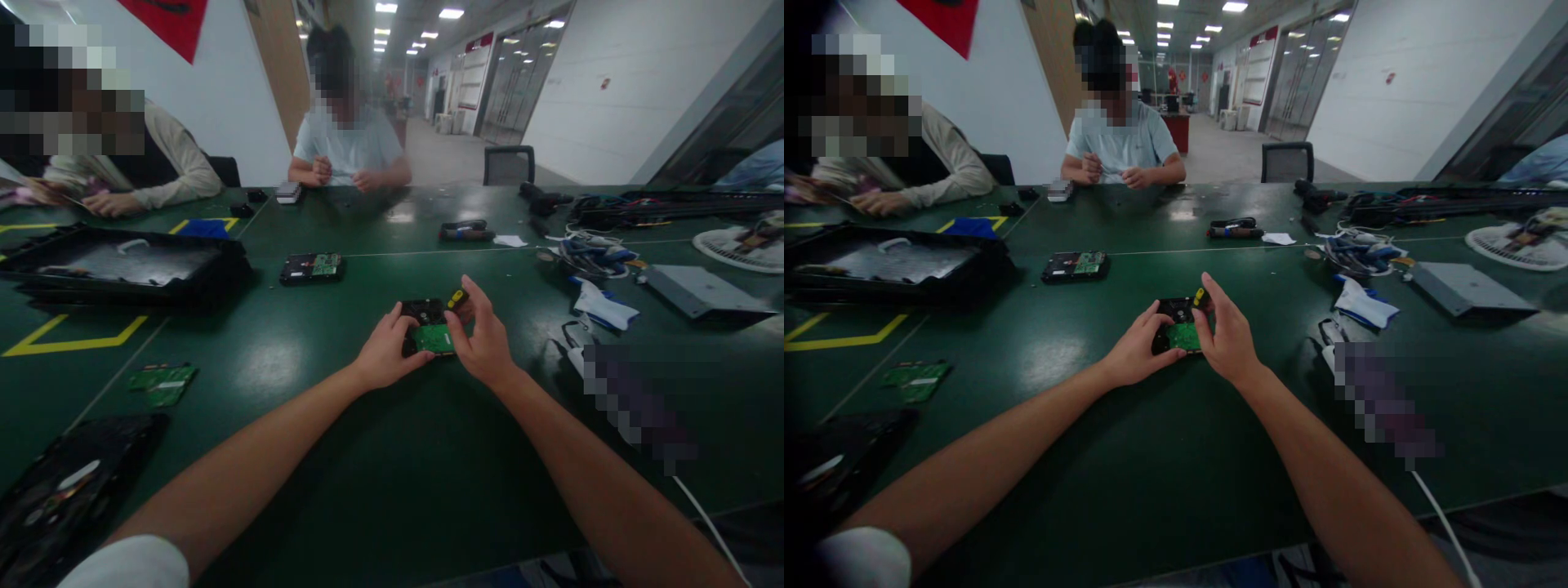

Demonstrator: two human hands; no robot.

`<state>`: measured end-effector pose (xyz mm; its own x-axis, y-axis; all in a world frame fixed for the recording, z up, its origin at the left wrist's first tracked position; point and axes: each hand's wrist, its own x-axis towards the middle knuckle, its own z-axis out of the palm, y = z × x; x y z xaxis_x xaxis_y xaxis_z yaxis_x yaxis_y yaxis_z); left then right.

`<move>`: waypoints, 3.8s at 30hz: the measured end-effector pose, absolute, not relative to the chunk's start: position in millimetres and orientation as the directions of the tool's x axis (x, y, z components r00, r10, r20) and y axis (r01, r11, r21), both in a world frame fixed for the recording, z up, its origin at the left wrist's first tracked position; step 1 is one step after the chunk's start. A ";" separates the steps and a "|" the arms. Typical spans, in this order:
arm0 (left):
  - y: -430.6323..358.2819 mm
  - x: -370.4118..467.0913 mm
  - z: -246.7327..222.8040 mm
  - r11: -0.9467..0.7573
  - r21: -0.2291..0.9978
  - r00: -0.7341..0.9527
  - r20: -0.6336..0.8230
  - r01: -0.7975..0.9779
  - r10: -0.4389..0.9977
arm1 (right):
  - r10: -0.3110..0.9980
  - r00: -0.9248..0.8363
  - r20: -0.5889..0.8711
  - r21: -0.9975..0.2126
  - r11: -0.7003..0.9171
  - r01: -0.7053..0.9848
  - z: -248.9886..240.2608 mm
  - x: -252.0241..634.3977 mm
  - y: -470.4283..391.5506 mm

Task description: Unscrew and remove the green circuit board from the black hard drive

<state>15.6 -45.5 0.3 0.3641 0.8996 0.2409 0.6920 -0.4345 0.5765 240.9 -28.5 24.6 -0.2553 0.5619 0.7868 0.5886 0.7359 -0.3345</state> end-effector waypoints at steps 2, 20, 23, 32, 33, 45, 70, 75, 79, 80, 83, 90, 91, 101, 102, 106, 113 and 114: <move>-45.3 15.4 0.4 -0.433 0.579 0.366 0.237 0.690 0.900 | 0.561 -0.246 0.791 -0.336 0.733 0.591 24.7 240.6 -28.1; -46.4 15.3 3.9 -0.424 0.581 0.365 0.223 0.695 0.904 | 0.524 -0.208 0.826 -0.293 0.715 0.635 22.0 240.6 -27.1; -46.5 15.7 3.6 -0.421 0.587 0.364 0.221 0.692 0.905 | 0.551 -0.204 0.809 -0.316 0.701 0.639 23.7 240.8 -27.9; -45.9 15.6 0.6 -0.433 0.577 0.363 0.240 0.693 0.900 | 0.598 -0.193 0.778 -0.353 0.670 0.653 30.6 244.8 -27.9; -46.0 15.4 0.7 -0.431 0.578 0.363 0.237 0.693 0.901 | 0.594 -0.185 0.783 -0.353 0.669 0.654 30.5 245.1 -27.5; -45.5 14.9 0.5 -0.424 0.580 0.364 0.224 0.696 0.904 | 0.608 -0.242 0.756 -0.372 0.703 0.606 27.6 243.6 -27.9; -46.1 16.0 2.7 -0.427 0.577 0.365 0.227 0.697 0.903 | 0.612 -0.246 0.752 -0.393 0.716 0.577 25.1 243.6 -28.2; -45.6 15.3 2.0 -0.426 0.585 0.367 0.224 0.690 0.903 | 0.600 -0.223 0.768 -0.380 0.708 0.596 25.3 243.1 -27.4; -46.2 15.4 3.5 -0.425 0.583 0.369 0.220 0.693 0.903 | 0.598 -0.233 0.767 -0.375 0.712 0.594 26.4 243.1 -28.2; -46.4 15.6 3.9 -0.425 0.582 0.369 0.220 0.694 0.903 | 0.605 -0.239 0.760 -0.384 0.713 0.587 26.6 243.3 -28.4; -46.8 15.9 4.6 -0.426 0.579 0.368 0.223 0.695 0.903 | 0.618 -0.245 0.748 -0.402 0.714 0.574 26.2 243.7 -28.5; -46.1 16.2 3.3 -0.427 0.578 0.364 0.229 0.695 0.903 | 0.566 -0.261 0.782 -0.308 0.715 0.627 23.0 243.7 -27.7; -46.0 16.2 3.0 -0.429 0.579 0.365 0.231 0.693 0.902 | 0.563 -0.268 0.782 -0.305 0.719 0.624 23.2 243.6 -28.1; -45.6 16.1 1.6 -0.420 0.585 0.358 0.226 0.694 0.906 | 0.564 -0.264 0.783 -0.316 0.725 0.612 23.4 243.5 -27.7; -45.8 16.0 1.9 -0.421 0.585 0.359 0.225 0.694 0.906 | 0.567 -0.262 0.781 -0.321 0.724 0.610 22.7 243.8 -27.2; -45.8 15.8 2.3 -0.422 0.585 0.363 0.222 0.693 0.905 | 0.581 -0.260 0.771 -0.345 0.725 0.595 21.9 244.0 -27.0; -45.3 15.3 1.2 -0.418 0.589 0.361 0.219 0.692 0.906 | 0.590 -0.236 0.772 -0.362 0.714 0.599 22.5 242.9 -27.6; -45.4 15.4 1.4 -0.419 0.588 0.363 0.218 0.692 0.906 | 0.587 -0.235 0.775 -0.361 0.716 0.598 22.6 242.7 -27.5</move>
